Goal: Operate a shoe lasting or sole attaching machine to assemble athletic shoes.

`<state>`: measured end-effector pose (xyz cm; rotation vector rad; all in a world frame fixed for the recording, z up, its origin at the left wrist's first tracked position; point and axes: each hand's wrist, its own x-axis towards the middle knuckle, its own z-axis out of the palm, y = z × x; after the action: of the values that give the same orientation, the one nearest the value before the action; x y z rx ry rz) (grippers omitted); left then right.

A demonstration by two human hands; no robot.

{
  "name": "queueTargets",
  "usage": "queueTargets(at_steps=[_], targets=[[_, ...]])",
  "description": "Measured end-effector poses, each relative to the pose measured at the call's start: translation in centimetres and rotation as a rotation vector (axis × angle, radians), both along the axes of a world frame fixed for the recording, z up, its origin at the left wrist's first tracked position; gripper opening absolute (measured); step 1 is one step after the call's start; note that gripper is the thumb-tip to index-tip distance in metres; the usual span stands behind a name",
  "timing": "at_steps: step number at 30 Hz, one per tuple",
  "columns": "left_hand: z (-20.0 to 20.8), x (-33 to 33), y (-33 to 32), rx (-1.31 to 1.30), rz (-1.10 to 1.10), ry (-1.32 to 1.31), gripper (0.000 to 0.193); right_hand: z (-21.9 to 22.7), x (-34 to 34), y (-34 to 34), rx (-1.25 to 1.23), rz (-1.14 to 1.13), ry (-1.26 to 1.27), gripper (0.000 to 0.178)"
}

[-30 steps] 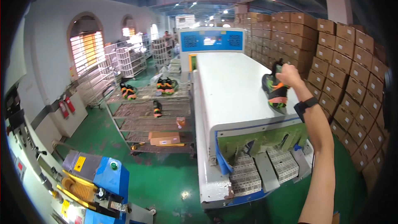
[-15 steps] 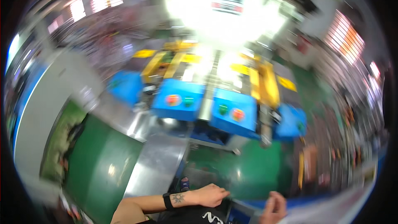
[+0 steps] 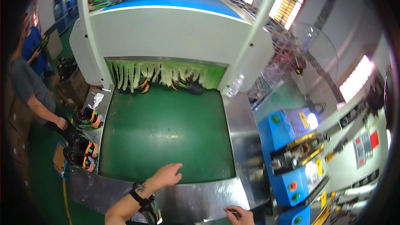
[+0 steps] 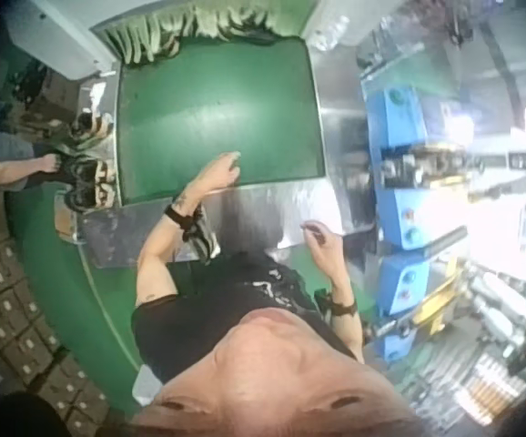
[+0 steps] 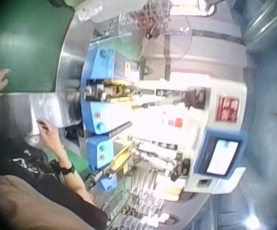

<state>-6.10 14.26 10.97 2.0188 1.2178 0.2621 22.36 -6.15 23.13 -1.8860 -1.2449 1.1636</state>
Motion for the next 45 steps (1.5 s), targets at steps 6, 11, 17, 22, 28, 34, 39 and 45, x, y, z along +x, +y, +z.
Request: queueTargets(at_steps=[6,11,17,22,28,34,39,45], targets=[[-8.3,-8.6,11.9,0.217,0.350,0.065,0.052,-10.9,-0.5,26.6,0.002,0.237,-0.067,0.047],[-14.4,-12.3,17.2,0.349,0.434,0.293,0.056,-12.4,-3.5,49.8,0.171,0.447,-0.373,0.076],[-20.6,-14.3,17.3,0.433,0.573,0.017,0.045,-21.0,-9.2,73.4,0.236,0.485,-0.166,0.063],[-21.2,-14.7,17.2,0.400,0.548,0.047,0.044,-25.5,-9.0,74.3,0.290,0.658,-1.182,0.036],[-17.3,-13.2,17.7,0.574,0.562,0.052,0.046,-20.2,-9.8,49.4,0.120,0.244,0.019,0.046],[-7.8,-3.1,12.8,-0.498,0.678,-0.407,0.058,-6.9,-3.5,21.1,0.016,0.149,0.299,0.074],[6.1,5.9,2.1,-1.462,0.188,-0.863,0.057,2.4,3.2,16.6,0.647,0.831,-0.331,0.081],[10.3,11.0,-4.7,-1.120,0.060,-1.204,0.072,7.2,4.0,1.4,0.211,-0.055,0.592,0.085]])
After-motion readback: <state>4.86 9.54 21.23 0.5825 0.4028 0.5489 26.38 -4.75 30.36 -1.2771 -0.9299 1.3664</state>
